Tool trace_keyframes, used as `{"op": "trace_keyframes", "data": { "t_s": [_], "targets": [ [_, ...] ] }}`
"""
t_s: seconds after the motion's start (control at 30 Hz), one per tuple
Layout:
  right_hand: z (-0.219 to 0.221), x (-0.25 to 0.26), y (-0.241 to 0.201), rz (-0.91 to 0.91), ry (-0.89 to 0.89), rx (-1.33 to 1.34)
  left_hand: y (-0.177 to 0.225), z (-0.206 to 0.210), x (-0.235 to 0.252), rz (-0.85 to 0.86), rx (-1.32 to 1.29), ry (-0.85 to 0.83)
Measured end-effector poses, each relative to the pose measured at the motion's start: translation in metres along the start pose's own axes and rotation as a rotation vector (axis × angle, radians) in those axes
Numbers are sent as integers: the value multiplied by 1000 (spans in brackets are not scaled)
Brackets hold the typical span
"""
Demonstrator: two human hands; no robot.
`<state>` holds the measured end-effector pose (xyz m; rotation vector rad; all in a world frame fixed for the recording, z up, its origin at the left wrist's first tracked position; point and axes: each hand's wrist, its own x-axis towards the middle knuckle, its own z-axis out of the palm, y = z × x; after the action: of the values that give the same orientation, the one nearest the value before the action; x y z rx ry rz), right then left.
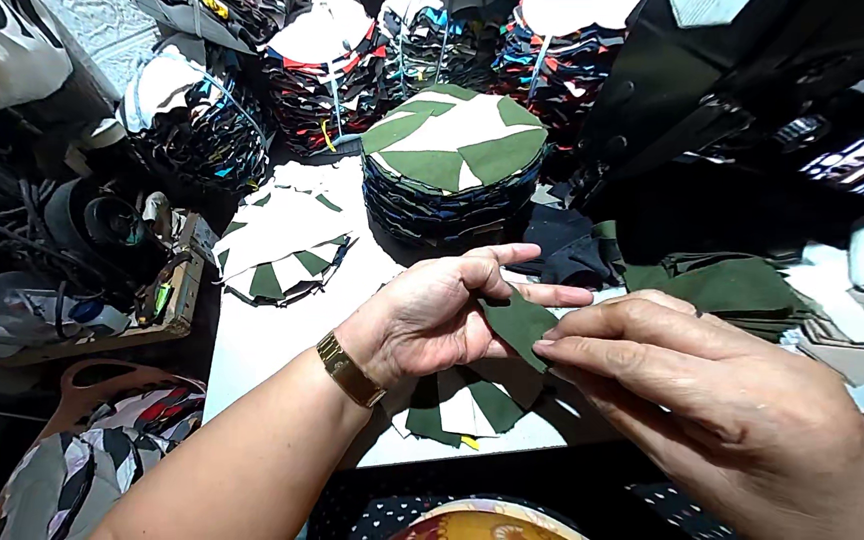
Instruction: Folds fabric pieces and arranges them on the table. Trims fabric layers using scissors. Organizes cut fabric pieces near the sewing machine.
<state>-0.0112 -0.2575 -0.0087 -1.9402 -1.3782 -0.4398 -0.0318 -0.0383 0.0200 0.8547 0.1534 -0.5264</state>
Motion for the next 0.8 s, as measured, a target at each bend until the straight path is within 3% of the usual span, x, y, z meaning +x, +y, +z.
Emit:
{"op": "trace_keyframes", "data": {
  "t_s": [0.13,0.5,0.8],
  "targets": [
    [4,1,0,-47,3,-42,0,3,-1,-12,13,18],
    [15,6,-3,127,163,-1,-2,2,0,-36,52,49],
    [8,15,1,383,356,351,1,1,-3,-21,70,3]
  ]
}}
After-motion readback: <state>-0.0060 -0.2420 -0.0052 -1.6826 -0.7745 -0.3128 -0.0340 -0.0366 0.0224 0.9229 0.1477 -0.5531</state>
